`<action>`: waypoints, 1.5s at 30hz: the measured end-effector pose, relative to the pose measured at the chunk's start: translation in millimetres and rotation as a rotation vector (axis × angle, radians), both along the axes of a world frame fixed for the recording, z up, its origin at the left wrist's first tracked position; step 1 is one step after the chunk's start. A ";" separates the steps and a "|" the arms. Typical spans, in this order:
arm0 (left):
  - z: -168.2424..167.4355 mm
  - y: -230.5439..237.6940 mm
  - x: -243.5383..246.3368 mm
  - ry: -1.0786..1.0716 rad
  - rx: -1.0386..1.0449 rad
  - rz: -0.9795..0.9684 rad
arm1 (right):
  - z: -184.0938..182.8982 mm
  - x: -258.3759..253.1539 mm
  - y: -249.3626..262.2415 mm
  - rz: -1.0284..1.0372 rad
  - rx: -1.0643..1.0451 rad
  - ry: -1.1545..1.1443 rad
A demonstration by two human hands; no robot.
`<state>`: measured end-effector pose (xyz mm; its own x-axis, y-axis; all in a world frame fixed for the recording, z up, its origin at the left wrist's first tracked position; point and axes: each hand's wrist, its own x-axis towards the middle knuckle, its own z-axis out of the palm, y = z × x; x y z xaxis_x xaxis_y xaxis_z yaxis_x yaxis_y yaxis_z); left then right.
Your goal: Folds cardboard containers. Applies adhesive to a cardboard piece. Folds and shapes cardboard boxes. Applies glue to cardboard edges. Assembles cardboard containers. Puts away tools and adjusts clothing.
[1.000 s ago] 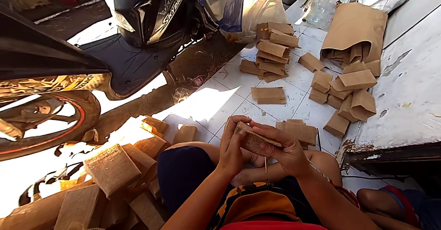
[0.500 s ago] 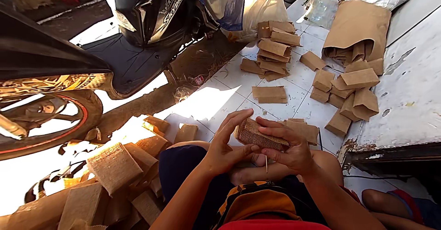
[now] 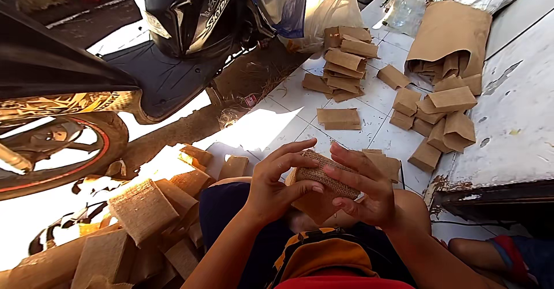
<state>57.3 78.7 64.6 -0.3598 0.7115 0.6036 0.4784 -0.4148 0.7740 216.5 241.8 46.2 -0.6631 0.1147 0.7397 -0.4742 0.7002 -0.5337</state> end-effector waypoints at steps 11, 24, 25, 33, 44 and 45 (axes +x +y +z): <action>0.1 0.5 8.4 0.124 0.035 0.153 | -3.8 1.5 -6.3 -0.171 0.061 0.109; 9.0 -7.1 -3.7 -0.034 -0.121 -0.117 | 1.0 6.0 11.6 -0.101 -0.185 -0.042; 9.2 -6.7 -1.9 -0.008 -0.129 -0.087 | 2.8 6.4 12.1 -0.106 -0.128 -0.028; 13.0 -5.8 17.9 0.198 -0.167 0.132 | 14.8 12.1 -0.9 -0.174 0.101 -0.009; -29.0 6.2 41.9 0.653 0.191 0.399 | 15.2 6.3 0.6 -0.119 -0.759 -0.356; -32.3 7.1 45.2 0.653 0.192 0.379 | 14.9 5.3 1.5 -0.081 -0.792 -0.374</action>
<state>102.5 85.7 32.3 -0.0868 0.4721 0.8772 0.9484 -0.2305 0.2179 221.8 243.3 61.1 -0.8135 0.5594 0.1589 -0.1362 0.0824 -0.9872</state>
